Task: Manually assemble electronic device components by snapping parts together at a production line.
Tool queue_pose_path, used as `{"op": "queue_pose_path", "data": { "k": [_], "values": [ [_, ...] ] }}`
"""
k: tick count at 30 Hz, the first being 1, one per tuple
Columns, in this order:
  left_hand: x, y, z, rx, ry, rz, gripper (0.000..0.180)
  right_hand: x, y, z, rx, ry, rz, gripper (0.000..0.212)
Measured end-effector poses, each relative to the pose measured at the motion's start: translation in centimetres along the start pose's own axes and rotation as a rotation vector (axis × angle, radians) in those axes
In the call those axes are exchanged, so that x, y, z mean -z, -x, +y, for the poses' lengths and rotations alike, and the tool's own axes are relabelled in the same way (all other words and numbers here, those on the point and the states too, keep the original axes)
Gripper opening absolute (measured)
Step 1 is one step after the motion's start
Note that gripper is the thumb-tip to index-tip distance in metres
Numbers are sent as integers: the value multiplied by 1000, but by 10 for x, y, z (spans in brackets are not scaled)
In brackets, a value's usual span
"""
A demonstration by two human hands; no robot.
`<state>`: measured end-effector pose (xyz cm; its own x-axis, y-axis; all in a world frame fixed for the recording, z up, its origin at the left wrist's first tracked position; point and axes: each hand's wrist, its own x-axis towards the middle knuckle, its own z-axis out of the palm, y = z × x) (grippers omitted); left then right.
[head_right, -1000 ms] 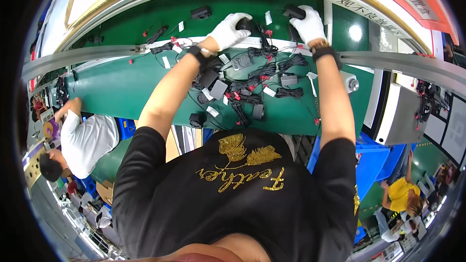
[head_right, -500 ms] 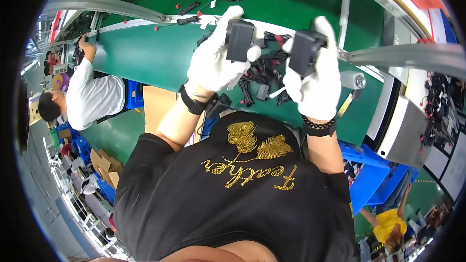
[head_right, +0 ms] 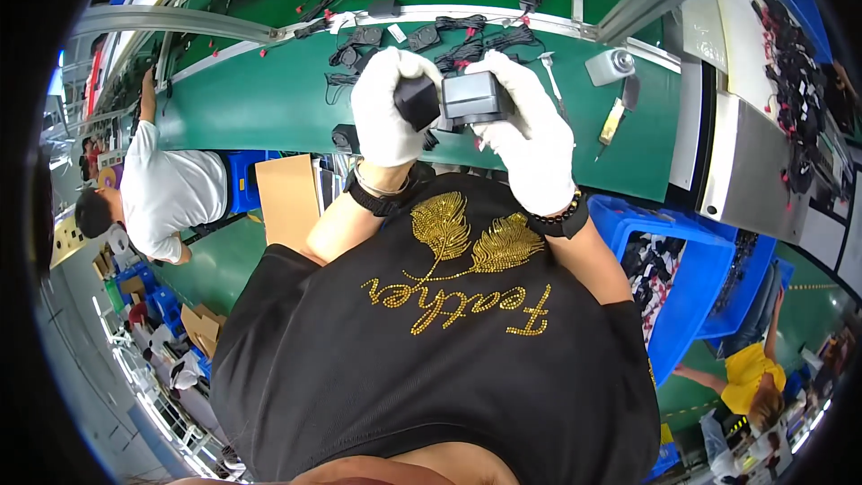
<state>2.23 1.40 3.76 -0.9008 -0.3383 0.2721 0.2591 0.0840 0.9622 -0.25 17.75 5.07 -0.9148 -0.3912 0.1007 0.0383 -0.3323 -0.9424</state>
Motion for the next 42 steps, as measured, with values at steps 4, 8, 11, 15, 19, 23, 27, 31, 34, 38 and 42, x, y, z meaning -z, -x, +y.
{"op": "queue_pose_path", "data": {
  "k": [4,8,11,15,19,23,27,31,34,38,42],
  "values": [
    [-13,3,19,358,436,73,45,3,10,-8,57,374,71,51],
    [-12,10,10,517,909,-173,49,-5,6,-10,-63,314,299,38],
    [-17,17,22,517,795,-133,58,-3,6,-2,31,554,311,40],
    [-18,20,29,369,381,-158,74,-8,15,-4,70,557,192,57],
    [-29,29,36,252,242,-125,78,-7,20,21,274,570,120,112],
    [-34,35,20,-84,114,-266,80,-12,19,5,249,671,142,114],
    [-39,32,44,-88,-259,-501,79,-3,25,-6,48,-66,177,94],
    [-30,30,60,200,167,-567,58,28,39,3,-72,-679,177,78],
    [-31,5,59,29,-17,-383,40,23,44,-30,-253,-897,169,78],
    [-46,-21,60,-112,-183,-428,35,26,56,-39,-309,-1150,66,72],
    [-85,-25,62,-310,-364,-987,49,25,68,-38,-499,-1035,475,70]
  ]
}}
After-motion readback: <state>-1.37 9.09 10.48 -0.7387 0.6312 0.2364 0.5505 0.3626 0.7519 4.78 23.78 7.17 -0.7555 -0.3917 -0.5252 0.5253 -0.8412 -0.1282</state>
